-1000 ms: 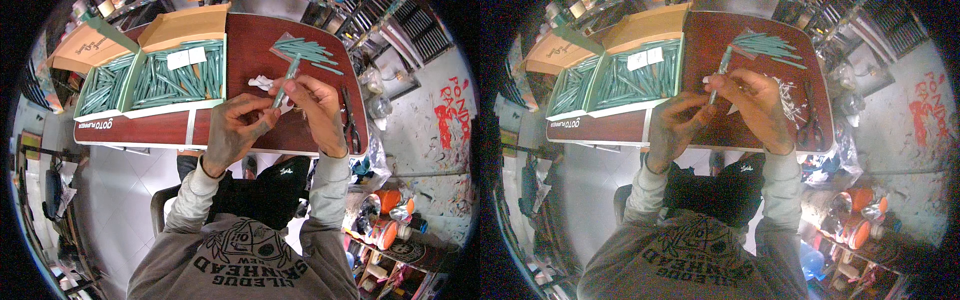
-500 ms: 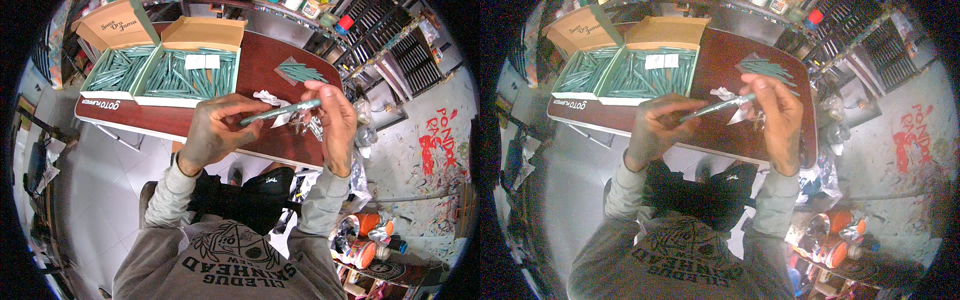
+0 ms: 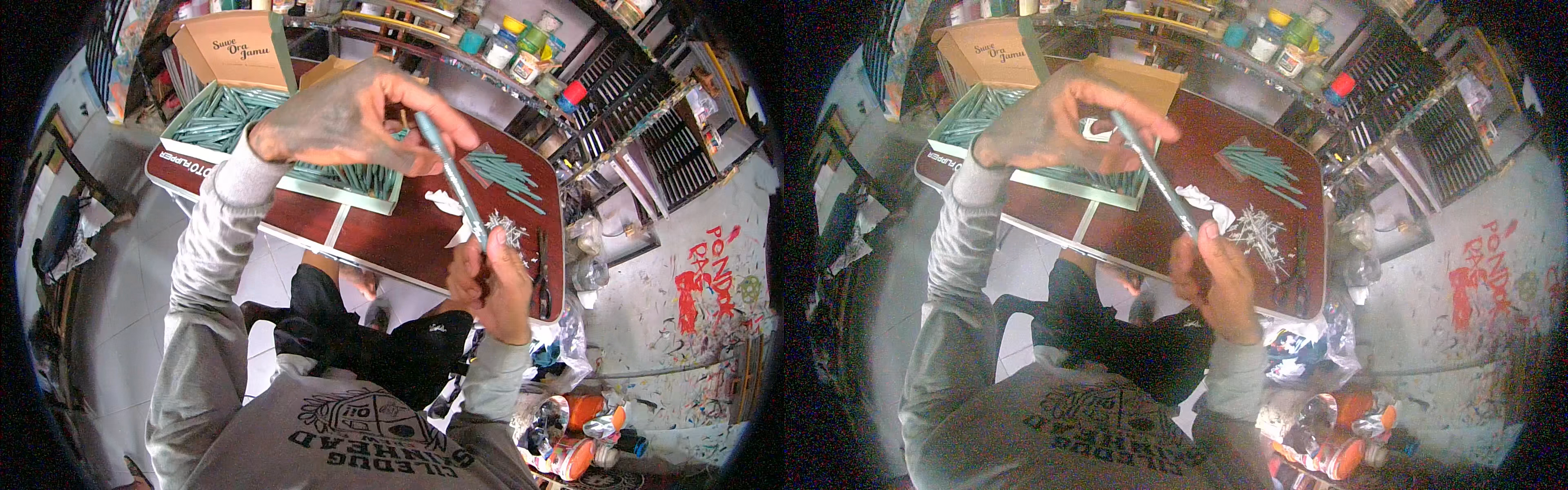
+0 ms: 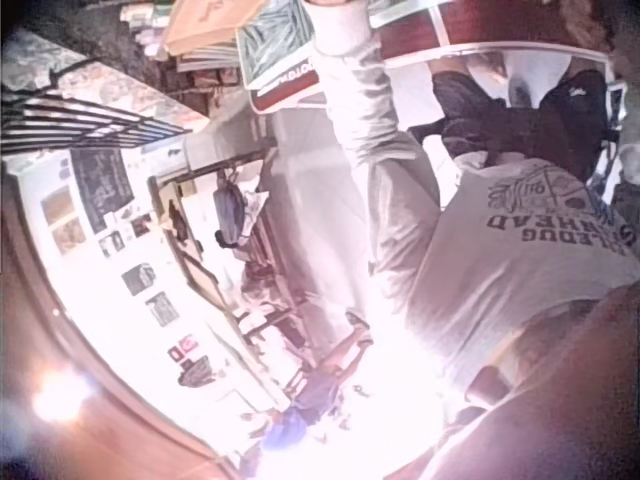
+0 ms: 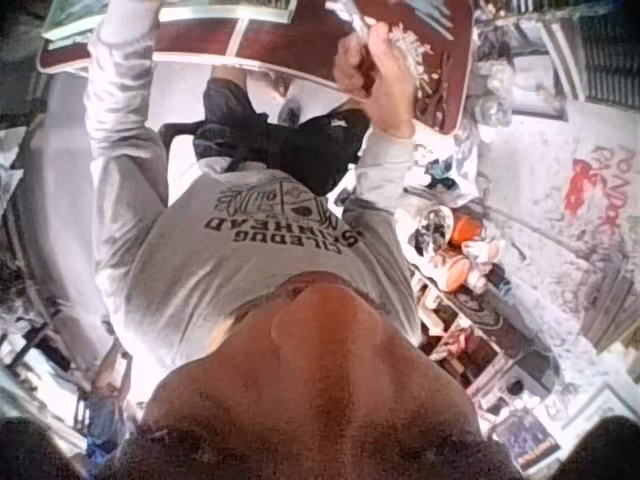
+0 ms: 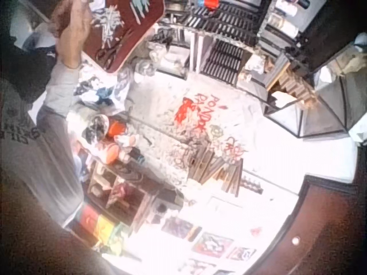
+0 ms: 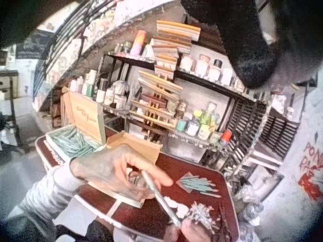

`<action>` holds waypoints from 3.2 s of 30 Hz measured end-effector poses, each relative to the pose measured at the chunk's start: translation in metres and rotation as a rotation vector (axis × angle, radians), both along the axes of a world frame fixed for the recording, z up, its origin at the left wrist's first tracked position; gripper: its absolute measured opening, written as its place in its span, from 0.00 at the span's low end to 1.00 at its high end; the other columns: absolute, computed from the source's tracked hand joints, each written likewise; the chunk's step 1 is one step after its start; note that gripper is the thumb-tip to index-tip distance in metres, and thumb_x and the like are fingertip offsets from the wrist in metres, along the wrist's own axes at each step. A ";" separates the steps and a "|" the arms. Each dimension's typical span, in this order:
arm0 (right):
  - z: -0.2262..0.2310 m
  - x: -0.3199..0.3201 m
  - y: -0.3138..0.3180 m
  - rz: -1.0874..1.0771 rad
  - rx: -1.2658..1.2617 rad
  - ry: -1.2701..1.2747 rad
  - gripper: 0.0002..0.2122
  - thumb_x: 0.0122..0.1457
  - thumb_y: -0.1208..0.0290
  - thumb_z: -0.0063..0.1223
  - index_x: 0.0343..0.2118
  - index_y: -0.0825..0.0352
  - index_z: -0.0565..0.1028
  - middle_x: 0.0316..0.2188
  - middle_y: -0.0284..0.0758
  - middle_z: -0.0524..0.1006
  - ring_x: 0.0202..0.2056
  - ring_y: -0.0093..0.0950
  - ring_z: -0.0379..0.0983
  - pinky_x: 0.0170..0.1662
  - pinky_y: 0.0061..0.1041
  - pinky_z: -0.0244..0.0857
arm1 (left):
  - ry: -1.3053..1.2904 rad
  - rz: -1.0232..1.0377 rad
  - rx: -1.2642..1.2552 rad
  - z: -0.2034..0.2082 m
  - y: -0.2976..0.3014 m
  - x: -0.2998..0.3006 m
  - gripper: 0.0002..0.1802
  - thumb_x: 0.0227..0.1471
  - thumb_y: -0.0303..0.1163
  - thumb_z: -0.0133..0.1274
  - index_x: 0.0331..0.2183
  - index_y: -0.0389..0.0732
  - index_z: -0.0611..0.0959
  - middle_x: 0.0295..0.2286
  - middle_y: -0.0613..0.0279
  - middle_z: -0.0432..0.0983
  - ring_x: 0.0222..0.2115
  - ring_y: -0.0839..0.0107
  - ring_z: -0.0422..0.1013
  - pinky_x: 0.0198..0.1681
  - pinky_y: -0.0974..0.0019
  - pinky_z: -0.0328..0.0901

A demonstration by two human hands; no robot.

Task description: The person assembles green cylindrical components by inserting small white plastic parts and springs into them by hand.

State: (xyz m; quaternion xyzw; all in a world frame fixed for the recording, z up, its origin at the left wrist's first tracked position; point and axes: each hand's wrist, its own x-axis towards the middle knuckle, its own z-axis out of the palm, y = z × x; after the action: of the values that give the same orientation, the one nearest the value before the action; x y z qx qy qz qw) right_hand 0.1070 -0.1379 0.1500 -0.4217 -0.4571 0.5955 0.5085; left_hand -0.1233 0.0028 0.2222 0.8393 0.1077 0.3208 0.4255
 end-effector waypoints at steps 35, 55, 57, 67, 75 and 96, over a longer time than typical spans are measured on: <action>-0.054 -0.012 -0.007 0.096 0.012 0.726 0.22 0.69 0.45 0.24 0.24 0.56 0.58 0.14 0.23 0.52 0.13 0.18 0.45 0.20 0.21 0.41 | -0.298 0.112 -0.736 -0.101 -0.080 0.099 0.16 0.53 0.30 0.59 0.44 0.34 0.82 0.33 0.60 0.80 0.32 0.75 0.74 0.37 0.71 0.70; -0.060 -0.029 -0.012 0.281 0.035 0.878 0.22 0.69 0.47 0.25 0.23 0.58 0.58 0.16 0.25 0.52 0.17 0.20 0.45 0.23 0.23 0.44 | -0.735 0.258 -0.388 -0.072 -0.050 0.104 0.21 0.64 0.39 0.46 0.38 0.30 0.84 0.35 0.52 0.81 0.35 0.74 0.73 0.43 0.68 0.67; -0.061 -0.025 -0.010 0.257 0.038 0.886 0.23 0.68 0.45 0.28 0.22 0.58 0.58 0.15 0.25 0.52 0.17 0.21 0.46 0.23 0.25 0.46 | -0.591 0.293 -0.290 -0.076 -0.063 0.093 0.28 0.67 0.43 0.36 0.44 0.29 0.81 0.40 0.52 0.80 0.41 0.70 0.73 0.49 0.64 0.65; -0.061 -0.012 0.007 0.231 0.158 0.954 0.24 0.66 0.41 0.28 0.24 0.58 0.60 0.16 0.25 0.52 0.17 0.21 0.47 0.23 0.24 0.46 | -0.335 0.365 -0.504 -0.109 -0.075 0.087 0.17 0.60 0.35 0.52 0.45 0.32 0.82 0.41 0.59 0.80 0.35 0.79 0.71 0.41 0.73 0.65; -0.066 -0.006 0.006 0.250 0.210 1.059 0.24 0.68 0.42 0.21 0.23 0.56 0.58 0.14 0.24 0.47 0.13 0.20 0.41 0.18 0.24 0.41 | -0.329 0.105 -0.570 -0.085 -0.078 0.111 0.15 0.58 0.29 0.55 0.45 0.31 0.81 0.31 0.59 0.80 0.29 0.78 0.75 0.32 0.75 0.69; -0.086 0.003 -0.014 0.442 0.127 1.207 0.24 0.68 0.43 0.25 0.21 0.57 0.57 0.15 0.23 0.50 0.15 0.18 0.45 0.19 0.22 0.43 | -0.180 0.178 -0.212 -0.064 -0.074 0.146 0.16 0.60 0.36 0.51 0.32 0.32 0.84 0.32 0.53 0.82 0.30 0.70 0.76 0.36 0.66 0.71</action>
State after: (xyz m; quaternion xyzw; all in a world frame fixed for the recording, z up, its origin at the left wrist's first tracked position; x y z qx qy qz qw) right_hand 0.1104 -0.1524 0.0642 0.1224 -0.2010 0.7904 0.5656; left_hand 0.0227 -0.0712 0.1587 0.7447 0.1762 0.4179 0.4897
